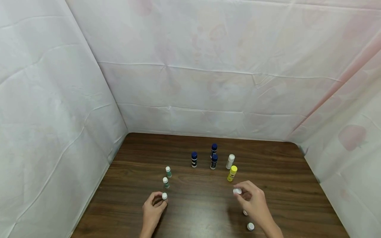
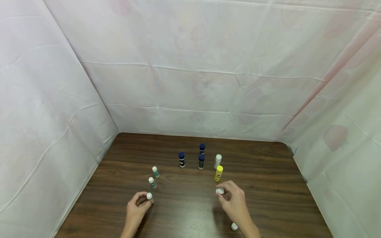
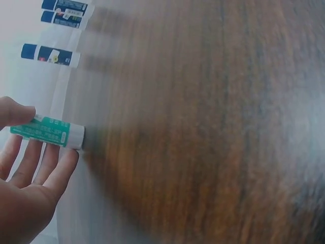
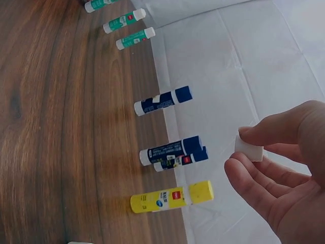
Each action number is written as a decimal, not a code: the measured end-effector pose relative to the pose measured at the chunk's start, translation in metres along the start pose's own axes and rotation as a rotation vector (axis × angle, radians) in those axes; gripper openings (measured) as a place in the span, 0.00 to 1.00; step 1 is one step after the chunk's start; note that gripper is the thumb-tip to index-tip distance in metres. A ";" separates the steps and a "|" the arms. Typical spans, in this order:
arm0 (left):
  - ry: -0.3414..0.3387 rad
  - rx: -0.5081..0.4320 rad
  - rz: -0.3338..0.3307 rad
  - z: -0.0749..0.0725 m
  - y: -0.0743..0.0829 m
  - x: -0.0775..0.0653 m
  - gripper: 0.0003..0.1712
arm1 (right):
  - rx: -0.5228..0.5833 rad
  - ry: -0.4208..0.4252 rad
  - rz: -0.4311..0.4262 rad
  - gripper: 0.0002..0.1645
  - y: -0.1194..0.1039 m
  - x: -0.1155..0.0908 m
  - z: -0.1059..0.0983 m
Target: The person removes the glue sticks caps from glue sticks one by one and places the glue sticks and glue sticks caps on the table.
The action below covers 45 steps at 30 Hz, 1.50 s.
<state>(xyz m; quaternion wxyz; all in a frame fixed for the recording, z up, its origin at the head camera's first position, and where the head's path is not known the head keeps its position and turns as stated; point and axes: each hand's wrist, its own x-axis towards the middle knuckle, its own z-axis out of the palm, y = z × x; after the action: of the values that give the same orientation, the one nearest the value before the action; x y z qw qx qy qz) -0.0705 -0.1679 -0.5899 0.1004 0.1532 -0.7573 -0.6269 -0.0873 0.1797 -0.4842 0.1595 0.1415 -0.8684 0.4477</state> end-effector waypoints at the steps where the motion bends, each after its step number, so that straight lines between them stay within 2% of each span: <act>1: -0.002 0.008 0.003 0.000 0.001 0.000 0.18 | -0.005 0.005 0.000 0.22 0.001 0.000 -0.001; 5: -0.004 0.035 0.022 0.000 0.013 -0.002 0.17 | -0.015 0.027 -0.008 0.23 0.006 -0.002 -0.003; 11: -0.021 0.043 0.083 -0.001 0.051 -0.011 0.18 | -0.032 0.048 -0.008 0.23 0.012 -0.004 -0.006; 18: 0.011 0.123 0.233 0.002 0.076 -0.015 0.18 | -0.062 0.044 0.027 0.22 0.021 -0.007 -0.010; 23: -0.005 0.078 0.333 0.008 0.091 -0.013 0.20 | -0.067 0.047 0.046 0.22 0.026 -0.010 -0.012; 29: -0.056 0.003 0.404 0.020 0.112 -0.015 0.20 | -0.072 0.061 0.074 0.21 0.031 -0.012 -0.013; 33: -0.097 -0.023 0.424 0.032 0.119 -0.017 0.19 | -0.081 0.068 0.085 0.22 0.034 -0.014 -0.013; 38: -0.168 -0.064 0.411 0.051 0.122 -0.020 0.18 | -0.090 0.063 0.108 0.22 0.038 -0.017 -0.013; 42: -0.206 -0.105 0.400 0.065 0.118 -0.018 0.16 | -0.096 0.061 0.128 0.20 0.042 -0.020 -0.013; 45: -0.216 -0.127 0.397 0.077 0.109 -0.014 0.16 | -0.108 0.069 0.136 0.19 0.046 -0.021 -0.012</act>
<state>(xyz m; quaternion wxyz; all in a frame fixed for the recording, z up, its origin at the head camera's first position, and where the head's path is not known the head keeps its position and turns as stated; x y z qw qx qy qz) -0.0959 -0.0739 -0.4972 0.1496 -0.0732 -0.7379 -0.6540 -0.0840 0.2178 -0.5198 0.1657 0.0578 -0.8929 0.4146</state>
